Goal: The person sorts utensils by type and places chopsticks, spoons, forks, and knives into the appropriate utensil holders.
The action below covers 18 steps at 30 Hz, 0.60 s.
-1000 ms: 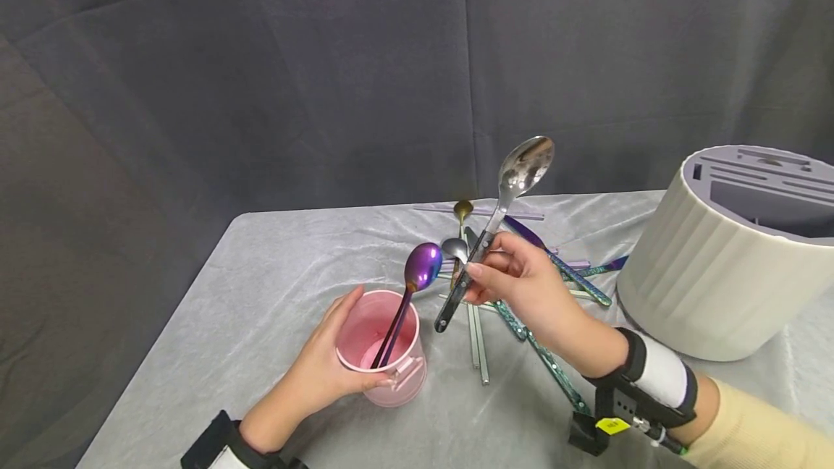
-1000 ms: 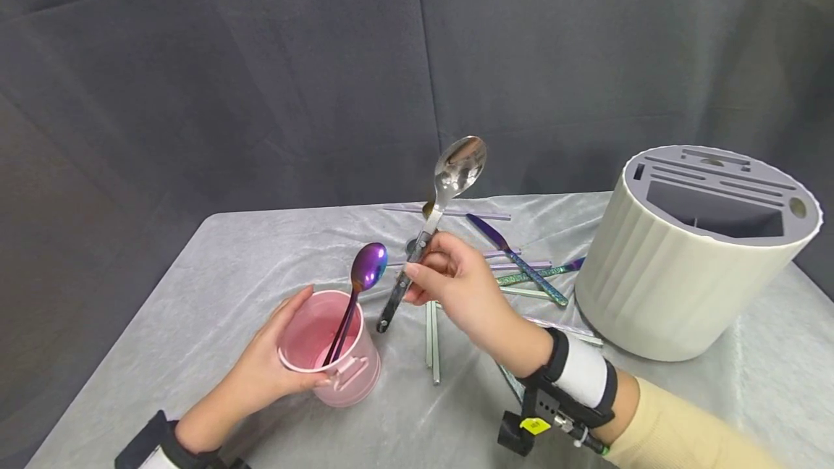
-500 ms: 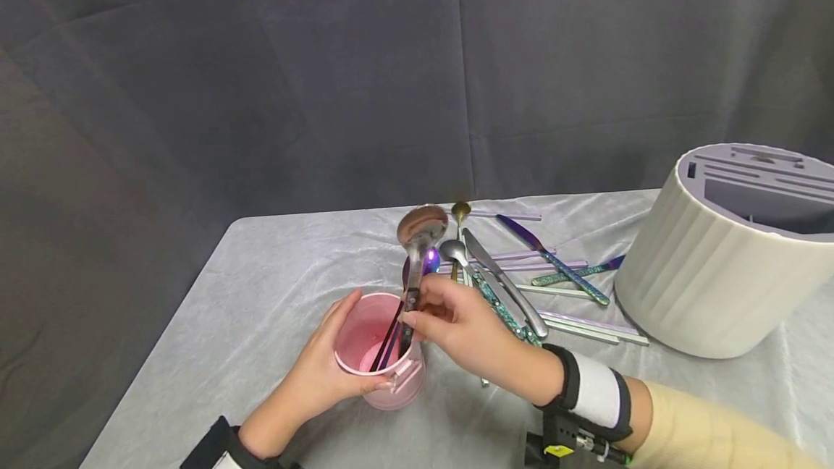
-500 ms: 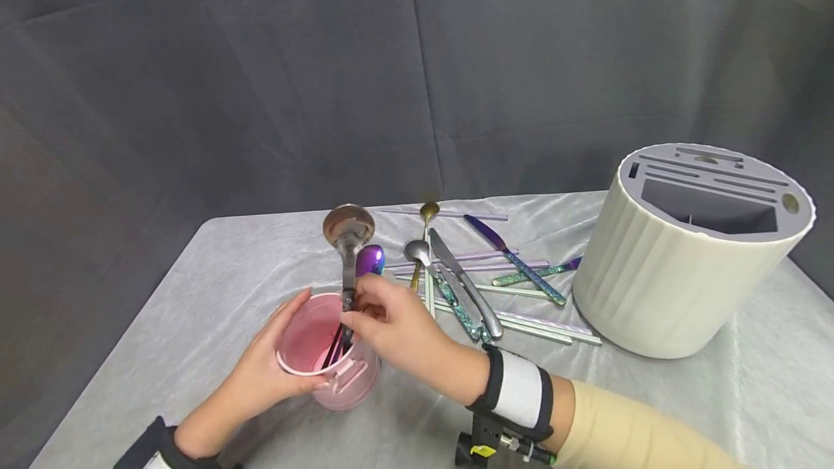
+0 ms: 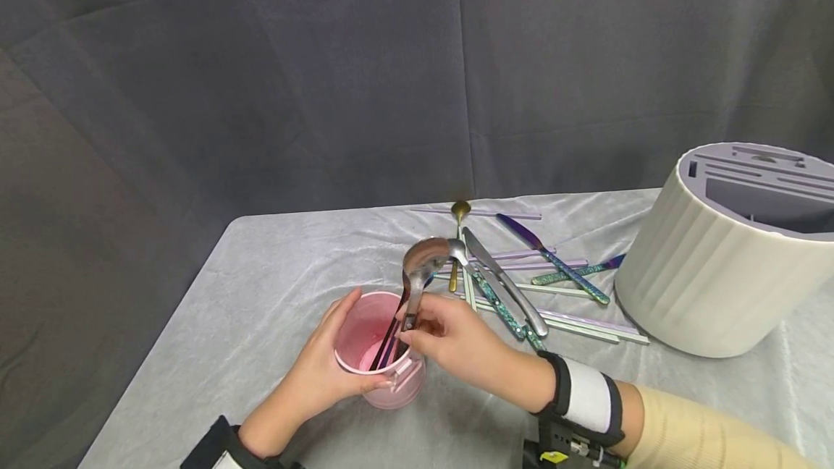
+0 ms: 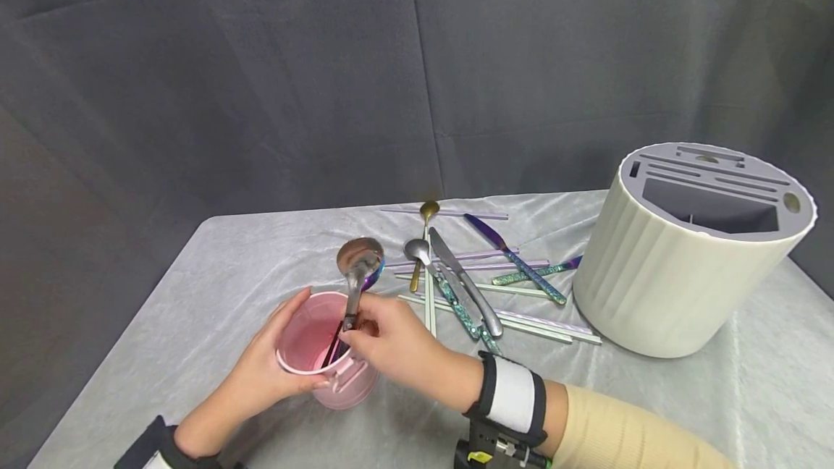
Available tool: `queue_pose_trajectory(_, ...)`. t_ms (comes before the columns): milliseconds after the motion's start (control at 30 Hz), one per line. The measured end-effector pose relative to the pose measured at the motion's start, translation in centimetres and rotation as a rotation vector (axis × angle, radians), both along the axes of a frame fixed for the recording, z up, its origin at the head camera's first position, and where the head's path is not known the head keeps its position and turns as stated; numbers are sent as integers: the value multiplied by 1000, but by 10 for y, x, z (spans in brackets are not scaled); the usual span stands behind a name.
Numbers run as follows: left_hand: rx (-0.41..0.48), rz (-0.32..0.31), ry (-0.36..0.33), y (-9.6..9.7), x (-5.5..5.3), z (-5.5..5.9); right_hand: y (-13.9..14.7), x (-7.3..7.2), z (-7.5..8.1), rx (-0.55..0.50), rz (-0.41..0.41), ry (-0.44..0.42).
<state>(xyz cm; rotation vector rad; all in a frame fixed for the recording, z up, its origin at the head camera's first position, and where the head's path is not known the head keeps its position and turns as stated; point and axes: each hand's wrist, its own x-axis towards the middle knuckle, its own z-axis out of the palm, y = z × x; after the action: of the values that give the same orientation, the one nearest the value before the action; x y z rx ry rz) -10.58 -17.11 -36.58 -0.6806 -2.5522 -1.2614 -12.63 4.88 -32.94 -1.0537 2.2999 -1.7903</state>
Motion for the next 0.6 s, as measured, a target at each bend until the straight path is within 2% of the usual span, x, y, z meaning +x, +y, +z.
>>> queue_pose_trajectory(167, -1, 13, -7, 0, 0, 1, 0, 0, 1, 123, 34, 112)
queue_pose_trajectory(267, 1, 14, -14, 0, 0, 1, -1, 0, 1, 147, 20, 165)
queue_pose_trajectory(467, 7, 15, -28, 1, 1, 1, 0, 1, 1, 137, 0, 150)
queue_pose_trajectory(600, 14, 10, -22, 1, 0, 1, 6, 3, 2, 92, -15, 113)
